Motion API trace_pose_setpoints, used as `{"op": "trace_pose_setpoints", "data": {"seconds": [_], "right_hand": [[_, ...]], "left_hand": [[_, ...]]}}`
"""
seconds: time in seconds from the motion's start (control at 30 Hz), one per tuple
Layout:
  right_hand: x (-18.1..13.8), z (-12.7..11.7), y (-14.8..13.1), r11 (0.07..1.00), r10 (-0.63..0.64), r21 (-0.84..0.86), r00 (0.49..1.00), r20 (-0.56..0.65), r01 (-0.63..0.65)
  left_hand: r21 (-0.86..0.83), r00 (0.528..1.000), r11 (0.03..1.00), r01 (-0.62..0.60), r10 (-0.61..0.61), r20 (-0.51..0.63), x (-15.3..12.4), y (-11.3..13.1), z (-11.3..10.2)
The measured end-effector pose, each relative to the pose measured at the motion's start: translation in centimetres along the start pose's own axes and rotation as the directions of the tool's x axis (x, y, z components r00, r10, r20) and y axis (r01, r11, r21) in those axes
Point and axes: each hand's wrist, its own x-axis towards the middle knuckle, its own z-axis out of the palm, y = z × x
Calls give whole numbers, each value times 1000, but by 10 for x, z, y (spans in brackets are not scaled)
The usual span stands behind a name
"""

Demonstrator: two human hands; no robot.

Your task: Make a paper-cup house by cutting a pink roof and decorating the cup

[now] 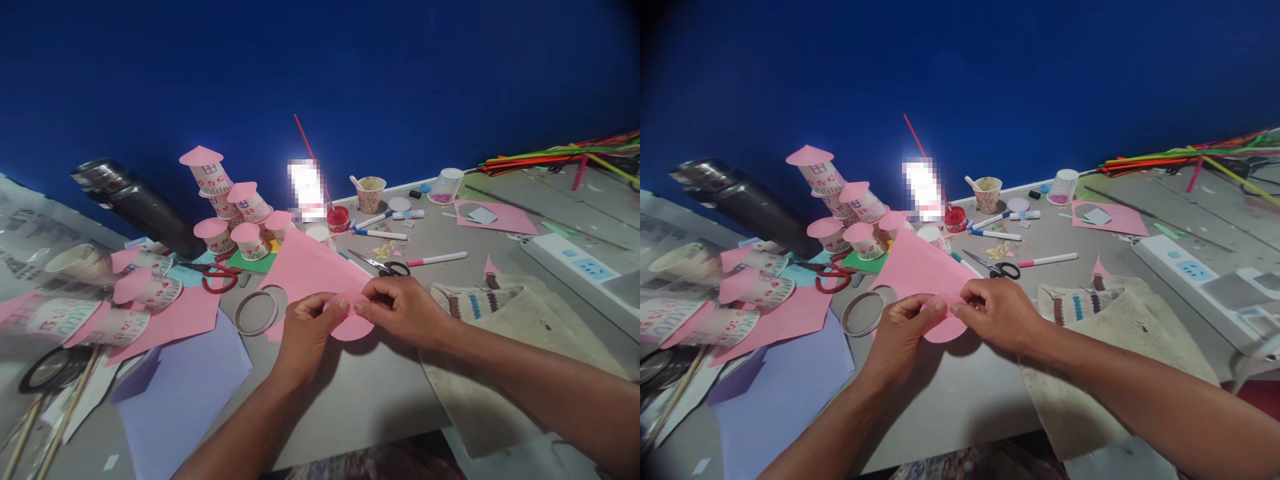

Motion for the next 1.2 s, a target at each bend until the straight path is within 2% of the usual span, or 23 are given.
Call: {"op": "trace_pose_setpoints", "data": {"seconds": [0.47,0.6,0.67,0.73,0.8,0.9,1.03,1.2], "right_hand": [[0,2,3,998,-57,-1,998,-11,57],[0,-2,0,991,-61,119,998,-9,61],[2,-6,1,975,-63,209,996,-56,73],[8,-13,6,968,-58,231,986,-158,94],[17,-21,15,982,-40,168,963,-268,87],[32,-34,32,1000,2,-5,927,-374,-4],[49,-50,50,986,51,-125,907,-417,-113],[79,-71,71,962,86,-187,867,-491,-201]], "left_hand": [[21,995,999,42,-44,91,0,0,1],[-40,996,998,54,-51,72,2,0,-1],[-87,994,993,84,-78,71,3,0,-2],[-127,992,986,109,-100,74,3,1,-2],[-166,989,978,127,-113,90,3,2,-3],[-244,981,955,171,-142,130,5,4,-3],[-328,969,917,227,-179,170,11,4,-4],[-345,971,914,215,-165,171,15,3,-5]]}}
